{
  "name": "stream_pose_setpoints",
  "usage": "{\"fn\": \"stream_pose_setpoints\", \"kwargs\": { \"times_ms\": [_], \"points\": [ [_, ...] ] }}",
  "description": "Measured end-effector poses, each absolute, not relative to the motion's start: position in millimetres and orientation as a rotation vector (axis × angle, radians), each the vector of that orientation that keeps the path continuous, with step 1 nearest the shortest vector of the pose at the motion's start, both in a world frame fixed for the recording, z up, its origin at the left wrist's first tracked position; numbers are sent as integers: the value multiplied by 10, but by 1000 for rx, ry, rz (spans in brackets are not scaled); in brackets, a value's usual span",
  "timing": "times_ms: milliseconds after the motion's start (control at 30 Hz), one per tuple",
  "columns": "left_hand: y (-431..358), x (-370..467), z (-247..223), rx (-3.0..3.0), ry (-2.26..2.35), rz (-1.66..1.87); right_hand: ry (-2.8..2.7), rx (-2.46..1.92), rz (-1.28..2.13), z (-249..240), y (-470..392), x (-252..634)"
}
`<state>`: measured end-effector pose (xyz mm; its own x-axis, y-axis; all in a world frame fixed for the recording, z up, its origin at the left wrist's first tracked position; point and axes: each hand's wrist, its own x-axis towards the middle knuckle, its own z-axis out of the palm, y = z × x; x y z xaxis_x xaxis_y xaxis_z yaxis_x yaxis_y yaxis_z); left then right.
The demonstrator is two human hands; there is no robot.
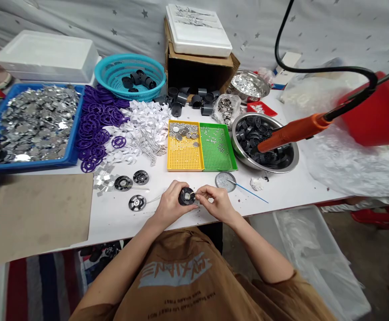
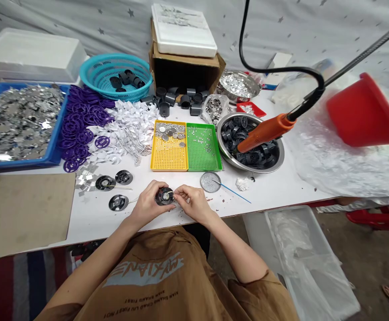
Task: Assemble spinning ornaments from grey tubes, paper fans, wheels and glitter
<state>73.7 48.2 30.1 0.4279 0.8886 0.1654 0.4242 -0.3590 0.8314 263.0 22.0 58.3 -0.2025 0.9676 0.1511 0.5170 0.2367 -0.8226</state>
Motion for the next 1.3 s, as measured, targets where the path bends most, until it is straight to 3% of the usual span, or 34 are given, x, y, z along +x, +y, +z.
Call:
{"fn": "stream_pose_setpoints", "kwargs": {
  "times_ms": [300,600,900,1300],
  "points": [
    [535,708,349,1899,1015,779,-2140,-1060,838,610,309,2705],
    [505,657,289,1805,1127,739,-2170,-1110,906,641,361,2709],
    [654,811,356,1422,1295,698,-1720,-1214,726,422,244,2678],
    [576,863,377,1502,1270,765,-1545,-1336,766,320,89,2589]
  ]
}}
